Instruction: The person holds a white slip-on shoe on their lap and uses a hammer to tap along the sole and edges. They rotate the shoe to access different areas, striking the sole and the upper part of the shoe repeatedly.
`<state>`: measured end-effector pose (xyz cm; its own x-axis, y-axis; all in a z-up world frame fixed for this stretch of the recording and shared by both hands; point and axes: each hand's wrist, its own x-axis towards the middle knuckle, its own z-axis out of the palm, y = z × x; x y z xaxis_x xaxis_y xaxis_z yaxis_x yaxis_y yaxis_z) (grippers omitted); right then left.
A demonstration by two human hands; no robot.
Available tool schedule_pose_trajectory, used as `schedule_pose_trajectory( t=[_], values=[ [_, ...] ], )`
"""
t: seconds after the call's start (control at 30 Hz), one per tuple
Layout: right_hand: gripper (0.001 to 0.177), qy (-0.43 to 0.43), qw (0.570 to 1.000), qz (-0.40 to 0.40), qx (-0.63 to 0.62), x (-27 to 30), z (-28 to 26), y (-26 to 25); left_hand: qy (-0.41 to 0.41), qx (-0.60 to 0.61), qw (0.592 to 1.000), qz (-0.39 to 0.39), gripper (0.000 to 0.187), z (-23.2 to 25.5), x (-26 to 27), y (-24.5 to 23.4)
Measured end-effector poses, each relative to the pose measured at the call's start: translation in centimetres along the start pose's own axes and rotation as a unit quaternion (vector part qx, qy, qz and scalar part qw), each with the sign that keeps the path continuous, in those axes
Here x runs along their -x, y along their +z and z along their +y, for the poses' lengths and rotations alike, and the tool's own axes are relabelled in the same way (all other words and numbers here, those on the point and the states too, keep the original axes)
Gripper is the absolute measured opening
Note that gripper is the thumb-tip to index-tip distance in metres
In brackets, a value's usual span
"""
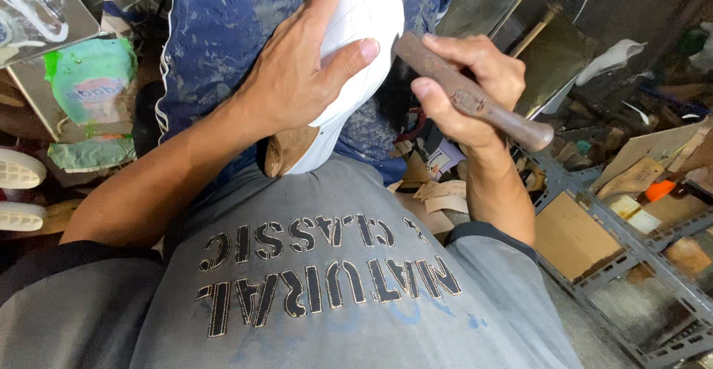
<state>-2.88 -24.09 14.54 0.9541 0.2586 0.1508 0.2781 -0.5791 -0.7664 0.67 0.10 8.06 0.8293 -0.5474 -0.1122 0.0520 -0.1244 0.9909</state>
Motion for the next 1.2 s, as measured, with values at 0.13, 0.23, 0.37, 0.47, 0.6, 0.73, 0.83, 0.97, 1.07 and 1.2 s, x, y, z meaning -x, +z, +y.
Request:
schedule_pose_trajectory(
  t=[0.13,0.23,0.37,0.47,0.6,0.73,0.83,0.97,1.07,1.2],
  values=[
    [0.033,0.01,0.999,-0.03,0.039,-0.9,-1.3,-0.2,0.004,0.008,1.0,-0.004,0.067,0.3,0.3,-0.1],
    [0.033,-0.015,0.998,-0.032,0.053,-1.3,-1.2,-0.2,0.002,0.017,1.0,-0.003,0.068,0.3,0.1,-0.1],
    [0.034,-0.011,0.997,-0.042,0.057,-1.7,-1.1,-0.3,-0.006,0.024,1.0,-0.01,0.07,0.4,-0.1,-0.2],
    [0.034,-0.011,0.997,-0.05,0.061,-1.8,-1.1,-0.5,-0.006,0.039,0.999,-0.011,0.071,0.5,-0.1,-0.3],
    [0.033,-0.044,0.994,-0.064,0.072,-2.0,-0.3,-0.8,0.0,0.043,0.999,-0.007,0.07,0.3,-0.1,-0.3],
    [0.027,-0.094,0.989,-0.077,0.09,-3.0,0.4,-1.1,-0.016,0.045,0.999,-0.011,0.071,0.5,-0.3,-0.2],
    [0.023,-0.123,0.981,-0.114,0.097,-3.9,0.6,-1.7,-0.008,0.031,0.999,0.001,0.066,0.6,-0.1,0.2],
    [0.027,-0.099,0.979,-0.165,0.071,-4.7,0.7,-2.3,0.003,0.023,1.0,0.012,0.065,0.7,0.1,0.5],
    [0.025,-0.089,0.97,-0.209,0.085,-5.7,0.0,-2.9,0.012,0.018,1.0,0.022,0.064,0.4,0.3,0.9],
    [0.022,-0.033,0.927,-0.341,0.154,-8.9,-1.6,-4.4,-0.01,-0.011,1.0,0.026,0.056,1.0,-0.3,0.6]
  ],
)
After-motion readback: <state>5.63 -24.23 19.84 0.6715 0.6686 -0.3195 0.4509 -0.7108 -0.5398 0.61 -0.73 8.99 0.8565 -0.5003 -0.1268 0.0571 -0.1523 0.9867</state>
